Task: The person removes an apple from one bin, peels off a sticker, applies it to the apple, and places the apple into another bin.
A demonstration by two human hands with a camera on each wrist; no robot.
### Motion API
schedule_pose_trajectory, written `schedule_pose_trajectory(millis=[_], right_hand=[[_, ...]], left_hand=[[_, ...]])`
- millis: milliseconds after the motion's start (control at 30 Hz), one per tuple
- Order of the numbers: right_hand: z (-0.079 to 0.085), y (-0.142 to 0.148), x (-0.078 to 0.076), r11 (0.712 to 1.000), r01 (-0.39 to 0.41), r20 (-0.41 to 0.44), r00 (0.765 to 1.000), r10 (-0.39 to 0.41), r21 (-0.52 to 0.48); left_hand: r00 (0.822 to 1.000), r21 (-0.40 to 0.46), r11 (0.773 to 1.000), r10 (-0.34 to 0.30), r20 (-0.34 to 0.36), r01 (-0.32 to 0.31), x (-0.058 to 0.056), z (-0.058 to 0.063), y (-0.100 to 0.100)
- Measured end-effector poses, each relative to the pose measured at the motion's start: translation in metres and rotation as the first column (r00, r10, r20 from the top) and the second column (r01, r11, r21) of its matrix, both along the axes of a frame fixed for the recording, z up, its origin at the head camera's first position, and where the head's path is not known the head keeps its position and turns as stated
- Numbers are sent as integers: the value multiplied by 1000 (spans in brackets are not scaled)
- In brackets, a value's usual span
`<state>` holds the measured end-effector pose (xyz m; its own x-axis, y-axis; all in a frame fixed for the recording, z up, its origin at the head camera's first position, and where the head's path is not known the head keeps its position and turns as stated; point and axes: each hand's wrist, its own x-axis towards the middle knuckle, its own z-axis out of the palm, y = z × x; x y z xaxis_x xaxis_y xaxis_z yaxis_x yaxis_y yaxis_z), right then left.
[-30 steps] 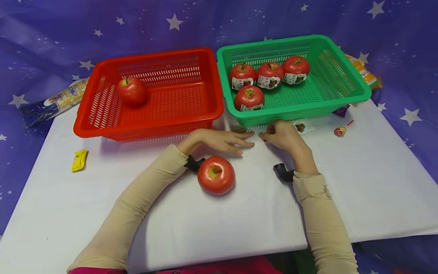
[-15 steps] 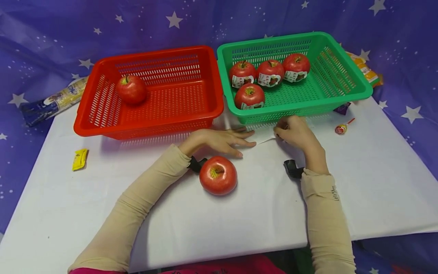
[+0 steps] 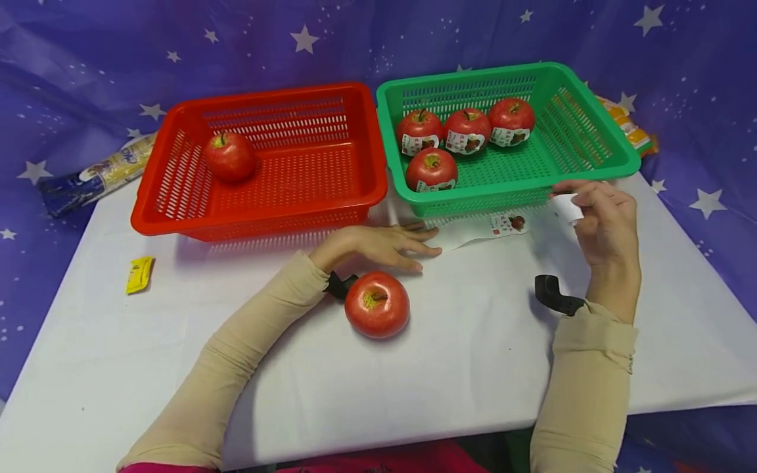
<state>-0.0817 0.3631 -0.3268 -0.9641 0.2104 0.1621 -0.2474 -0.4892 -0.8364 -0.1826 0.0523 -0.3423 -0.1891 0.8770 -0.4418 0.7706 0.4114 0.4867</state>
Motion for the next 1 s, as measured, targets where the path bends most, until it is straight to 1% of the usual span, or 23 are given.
schedule_pose_trajectory(millis=[33, 67, 100, 133, 167, 200, 233, 300, 333, 400, 467, 533, 567, 600, 633, 667, 733, 800, 833, 900, 933, 967, 1000], right_hand=[[0, -4, 1, 996, -87, -57, 995, 87, 9], [0, -9, 1, 983, -178, -98, 978, 182, 55], [-1, -13, 1, 957, -270, -138, 949, 282, 102], [-1, -20, 0, 925, -341, -144, 920, 365, 168], [0, -27, 0, 890, -379, -124, 900, 418, 254], [0, -34, 0, 854, -415, -109, 878, 466, 313], [0, -40, -1, 819, -458, -87, 854, 514, 346], [0, -52, -3, 750, -486, -18, 834, 552, 449], [0, -59, -4, 720, -491, 17, 832, 555, 491], [-1, -70, -6, 676, -501, 59, 824, 563, 540], [-2, -81, -8, 637, -501, 98, 824, 558, 586], [-3, -91, -10, 631, -494, 120, 834, 539, 598], [-3, -95, -11, 630, -488, 129, 840, 527, 604], [-4, -100, -11, 627, -478, 130, 846, 517, 616], [-5, -104, -12, 627, -473, 131, 849, 511, 619], [-6, -108, -13, 630, -468, 130, 853, 506, 619], [-8, -115, -14, 630, -447, 111, 860, 498, 635], [-10, -121, -14, 645, -424, 87, 869, 486, 636], [-11, -124, -13, 658, -415, 74, 874, 481, 628], [-11, -129, -12, 686, -385, 38, 886, 463, 618], [-12, -131, -11, 705, -375, 19, 890, 456, 602], [-12, -133, -10, 723, -372, 1, 889, 458, 582], [-12, -136, -10, 734, -367, -19, 888, 459, 572]], left_hand=[[1000, 14, 1000, 23, 2, -23, 1, 0, 0], [999, 37, 999, 40, -2, -40, 2, 1, -1], [998, 59, 996, 61, -7, -60, 3, 3, -2], [996, 81, 993, 84, -10, -83, 4, 6, -5], [994, 104, 989, 106, -18, -104, 6, 11, -9], [992, 124, 985, 128, -22, -124, 9, 16, -13], [989, 145, 980, 144, -22, -139, 12, 22, -18], [985, 173, 972, 167, -36, -158, 22, 37, -31], [984, 179, 971, 169, -54, -157, 28, 44, -37], [983, 172, 974, 161, -87, -145, 44, 54, -50], [984, 146, 984, 121, -134, -102, 62, 58, -61], [978, 128, 990, 81, -194, -57, 78, 56, -66], [976, 129, 991, 65, -208, -38, 83, 52, -66], [975, 137, 990, 53, -215, -23, 86, 49, -66], [976, 146, 989, 50, -213, -19, 86, 46, -65], [977, 164, 986, 59, -203, -26, 84, 43, -64], [986, 199, 978, 87, -142, -58, 73, 38, -64], [992, 208, 972, 123, -38, -113, 59, 35, -66], [989, 201, 968, 147, 25, -149, 51, 34, -68], [975, 188, 961, 183, 126, -204, 38, 32, -71], [965, 178, 957, 201, 167, -230, 33, 31, -73], [956, 176, 953, 210, 204, -247, 30, 31, -74], [950, 179, 950, 211, 231, -255, 27, 30, -74]])
